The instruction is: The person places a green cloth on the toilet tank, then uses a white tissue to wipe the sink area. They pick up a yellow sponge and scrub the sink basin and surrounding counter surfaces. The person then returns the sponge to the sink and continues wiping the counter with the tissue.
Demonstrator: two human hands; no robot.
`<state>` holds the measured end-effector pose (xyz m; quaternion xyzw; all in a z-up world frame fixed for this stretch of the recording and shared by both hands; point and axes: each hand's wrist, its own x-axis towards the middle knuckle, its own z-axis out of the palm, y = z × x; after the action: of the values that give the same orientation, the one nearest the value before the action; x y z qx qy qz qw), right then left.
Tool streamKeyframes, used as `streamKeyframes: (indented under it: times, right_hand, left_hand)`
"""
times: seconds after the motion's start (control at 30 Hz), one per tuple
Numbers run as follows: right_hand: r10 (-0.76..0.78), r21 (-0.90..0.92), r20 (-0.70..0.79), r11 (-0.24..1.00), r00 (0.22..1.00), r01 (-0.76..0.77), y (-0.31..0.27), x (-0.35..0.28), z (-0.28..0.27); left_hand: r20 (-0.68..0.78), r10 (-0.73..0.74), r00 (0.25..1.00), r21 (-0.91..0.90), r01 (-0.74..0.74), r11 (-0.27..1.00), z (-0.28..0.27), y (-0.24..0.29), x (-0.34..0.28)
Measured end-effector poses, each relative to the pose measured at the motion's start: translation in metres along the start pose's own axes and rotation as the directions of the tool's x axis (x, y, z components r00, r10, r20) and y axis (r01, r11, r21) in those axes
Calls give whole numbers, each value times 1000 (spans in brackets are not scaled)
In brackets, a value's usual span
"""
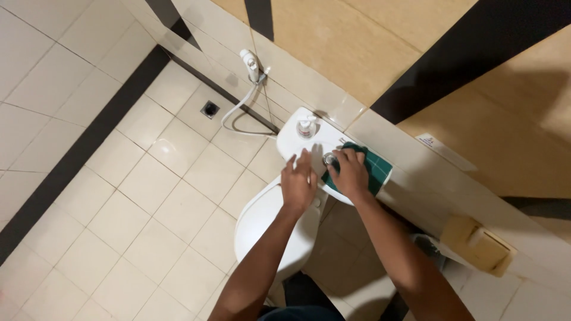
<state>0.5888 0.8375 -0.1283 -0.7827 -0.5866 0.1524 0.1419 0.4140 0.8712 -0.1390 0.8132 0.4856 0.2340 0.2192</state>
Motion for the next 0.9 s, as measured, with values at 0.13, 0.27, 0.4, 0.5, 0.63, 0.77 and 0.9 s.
streamKeyframes:
  times: [0.13,0.27,0.4,0.5,0.63,0.77,0.9]
  right_hand:
    - [0,-121,57,993,998,7,13,-11,25]
    - [41,-116,92,993,995,-30,17,-10,38]
    - [162,-205,238,972,958,-113,11,-1,41]
    - [269,-341,363,929,892,-141,-18,10,11]
    - [185,-232,290,966,939,-118,4,4,27]
    - [163,-229,240,967,957,-108,7,0,38]
    - [142,-284,210,956,967,-79,10,3,48]
  left_hand:
    - [425,-111,898,74,88,993,11,14,7]
    - [590,-179,787,207,67,976,49,8,20]
    - [686,-282,670,363,20,932,65,10,34]
    - [714,-295,635,412,-40,911,69,11,39]
    - [673,-268,690,379,-11,925,86,5,36]
    - [713,-277,644,352,12,936,63,12,41]
    - [718,-255,648,363,-35,931,60,7,42]
